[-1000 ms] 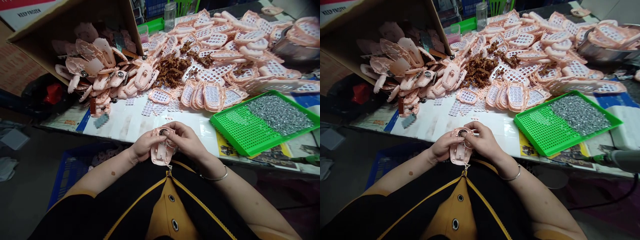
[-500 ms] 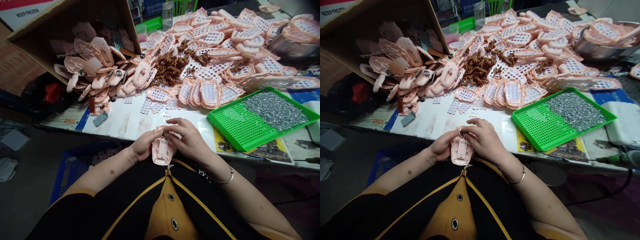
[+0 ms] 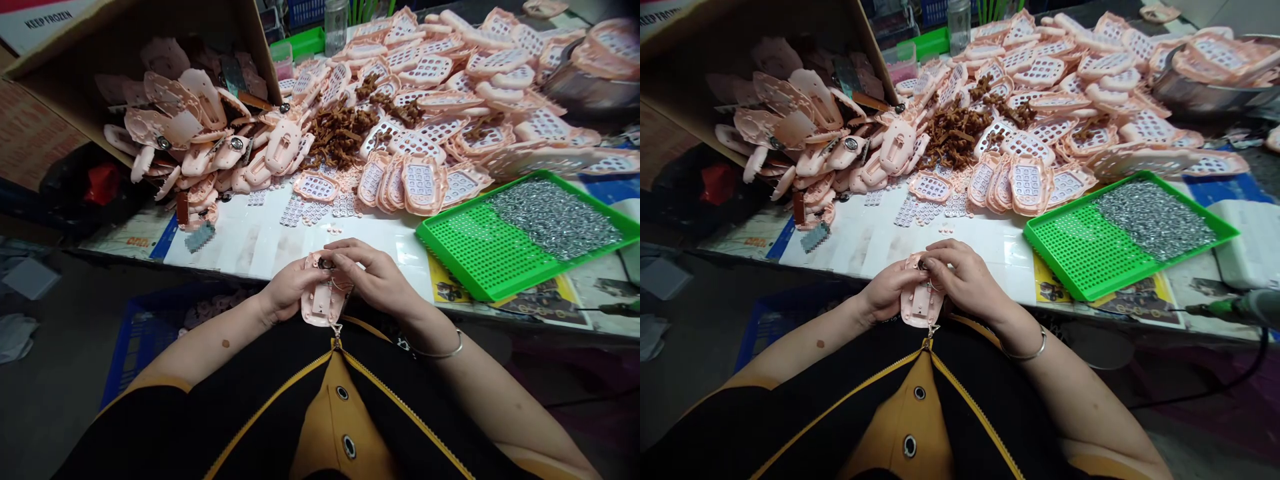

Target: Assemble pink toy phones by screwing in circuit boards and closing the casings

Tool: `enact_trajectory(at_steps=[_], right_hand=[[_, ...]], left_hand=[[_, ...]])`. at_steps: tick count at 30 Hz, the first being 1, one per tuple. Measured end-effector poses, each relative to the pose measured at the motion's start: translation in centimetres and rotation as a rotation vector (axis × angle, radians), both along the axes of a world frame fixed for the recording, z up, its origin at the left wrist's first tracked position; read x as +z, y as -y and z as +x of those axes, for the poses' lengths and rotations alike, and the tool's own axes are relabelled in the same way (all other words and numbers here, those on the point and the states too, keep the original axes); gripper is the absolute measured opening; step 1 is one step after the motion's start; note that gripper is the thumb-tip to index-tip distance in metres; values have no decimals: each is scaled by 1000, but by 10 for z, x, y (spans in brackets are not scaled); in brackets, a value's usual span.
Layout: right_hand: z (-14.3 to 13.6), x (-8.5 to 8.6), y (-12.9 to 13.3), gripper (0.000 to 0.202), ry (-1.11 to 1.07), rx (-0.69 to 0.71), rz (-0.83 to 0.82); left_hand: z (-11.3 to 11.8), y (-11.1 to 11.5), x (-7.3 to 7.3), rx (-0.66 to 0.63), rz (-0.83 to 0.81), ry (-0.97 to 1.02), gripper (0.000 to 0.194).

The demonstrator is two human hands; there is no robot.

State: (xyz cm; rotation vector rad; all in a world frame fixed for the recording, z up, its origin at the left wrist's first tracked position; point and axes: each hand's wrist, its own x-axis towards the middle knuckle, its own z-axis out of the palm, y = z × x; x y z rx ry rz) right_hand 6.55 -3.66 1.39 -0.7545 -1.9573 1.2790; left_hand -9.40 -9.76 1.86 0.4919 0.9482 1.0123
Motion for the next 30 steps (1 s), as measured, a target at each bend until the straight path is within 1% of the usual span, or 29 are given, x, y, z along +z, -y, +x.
enact_trajectory(at_steps=[2, 5, 7, 9, 11, 13, 15, 17, 19, 22, 24, 26, 28, 30], right_hand=[[2, -3, -4, 36, -131, 26, -165], [6, -14, -10, 52, -272, 58, -413], [8, -21, -11, 62, -261, 122, -543], [9, -26, -11, 65, -225, 161, -631], [9, -28, -9, 66, -226, 130, -671], [10, -26, -7, 60, -240, 57, -641], [11, -22, -6, 44, -192, 22, -556], [12, -17, -5, 31, -97, 58, -461], [11, -12, -4, 28, -28, 105, -384], [10, -8, -4, 28, 2, 117, -323], [10, -7, -3, 27, 22, 123, -304], [12, -4, -2, 28, 37, 174, -245], [15, -2, 0, 40, 52, 279, -93], [15, 0, 2, 58, 72, 345, 141]], left_hand=[[-3, -2, 1, 22, 15, -3, 26], [-10, -6, 10, 102, 71, -15, 30], [-14, -9, 17, 168, 110, -36, 30], [-18, -13, 21, 247, 148, -74, 32], [-22, -16, 20, 344, 190, -128, 33], [-26, -20, 14, 431, 203, -171, 31], [-29, -22, 5, 472, 160, -154, 25], [-32, -23, -4, 440, 58, -69, 20], [-34, -22, -9, 380, -57, 43, 20], [-35, -22, -11, 344, -128, 149, 21], [-34, -22, -11, 367, -118, 145, 22], [-34, -23, -12, 398, -93, 112, 26], [-33, -24, -13, 450, -64, 61, 28], [-32, -26, -14, 508, -37, 15, 29]])
